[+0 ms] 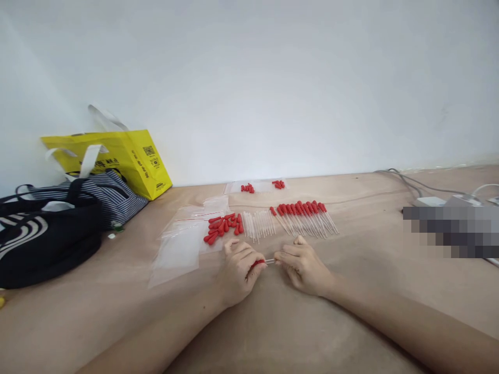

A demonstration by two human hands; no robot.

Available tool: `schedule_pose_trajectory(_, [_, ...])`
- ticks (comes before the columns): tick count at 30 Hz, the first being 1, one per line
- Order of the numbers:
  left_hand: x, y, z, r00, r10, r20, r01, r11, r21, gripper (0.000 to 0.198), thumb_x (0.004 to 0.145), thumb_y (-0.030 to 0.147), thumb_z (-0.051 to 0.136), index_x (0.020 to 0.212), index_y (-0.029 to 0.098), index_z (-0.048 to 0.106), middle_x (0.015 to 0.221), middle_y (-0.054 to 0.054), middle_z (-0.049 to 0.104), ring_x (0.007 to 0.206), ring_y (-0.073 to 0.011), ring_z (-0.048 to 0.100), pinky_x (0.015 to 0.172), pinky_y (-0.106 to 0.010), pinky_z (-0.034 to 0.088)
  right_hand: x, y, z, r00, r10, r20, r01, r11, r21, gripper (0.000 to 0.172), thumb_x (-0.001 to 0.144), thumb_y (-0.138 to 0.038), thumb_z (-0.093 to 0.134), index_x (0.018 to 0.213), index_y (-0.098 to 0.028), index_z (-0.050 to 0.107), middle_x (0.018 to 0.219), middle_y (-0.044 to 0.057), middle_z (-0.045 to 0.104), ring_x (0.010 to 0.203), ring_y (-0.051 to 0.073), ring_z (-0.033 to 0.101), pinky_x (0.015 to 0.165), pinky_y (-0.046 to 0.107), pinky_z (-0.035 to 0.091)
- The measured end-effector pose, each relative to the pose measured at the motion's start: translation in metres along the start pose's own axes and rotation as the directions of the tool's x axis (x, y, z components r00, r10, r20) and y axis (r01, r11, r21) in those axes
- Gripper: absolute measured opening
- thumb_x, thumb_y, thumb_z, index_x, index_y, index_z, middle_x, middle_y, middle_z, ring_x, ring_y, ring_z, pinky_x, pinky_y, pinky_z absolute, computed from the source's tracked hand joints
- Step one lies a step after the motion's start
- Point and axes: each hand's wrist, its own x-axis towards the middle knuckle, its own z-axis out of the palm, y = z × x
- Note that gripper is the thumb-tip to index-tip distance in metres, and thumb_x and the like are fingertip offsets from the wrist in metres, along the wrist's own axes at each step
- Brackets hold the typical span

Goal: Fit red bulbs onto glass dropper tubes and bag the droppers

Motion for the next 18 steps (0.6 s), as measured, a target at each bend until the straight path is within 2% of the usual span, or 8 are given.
schedule_pose_trajectory(5, [0.002, -0.005, -0.006, 1.000, -0.010, 0.005, 0.010, 1.000, 0.022, 0.012, 0.079, 0.031, 0.051, 0.075, 0.021, 0.057, 0.068, 0.004, 0.063, 0.073, -0.0142, 0.051, 0.087, -0.041, 0.017, 0.001, 0.001, -0.004, 0.999, 0.035, 0.031, -0.037, 0.998, 0.052, 0.020, 0.082, -0.013, 0.037, 0.083, -0.015, 0.056, 0.064, 0.001, 0.054, 0.060, 0.010, 0.042, 0.061, 0.025, 0.023])
schedule_pose_trajectory(9, [0.002, -0.004, -0.011, 1.000, 0.007, -0.006, -0.007, 0.999, 0.051, 0.015, 0.079, 0.030, 0.051, 0.068, 0.021, 0.057, 0.060, 0.005, 0.061, 0.071, -0.0137, 0.051, 0.087, -0.041, 0.017, 0.000, 0.002, -0.004, 0.997, 0.062, 0.040, -0.064, 0.995, 0.071, 0.020, 0.085, -0.017, 0.036, 0.085, -0.015, 0.056, 0.065, 0.001, 0.054, 0.060, 0.011, 0.043, 0.062, 0.025, 0.024])
schedule_pose_trajectory(18, [0.002, 0.001, -0.004, 1.000, -0.003, 0.031, 0.004, 0.999, -0.046, 0.019, 0.078, 0.030, 0.050, 0.065, 0.021, 0.059, 0.060, 0.004, 0.063, 0.069, -0.0133, 0.052, 0.087, -0.042, 0.017, -0.002, -0.003, 0.002, 0.998, 0.025, 0.061, -0.028, 0.998, 0.054, 0.021, 0.084, -0.015, 0.035, 0.080, -0.015, 0.055, 0.063, 0.001, 0.054, 0.060, 0.010, 0.044, 0.061, 0.025, 0.024])
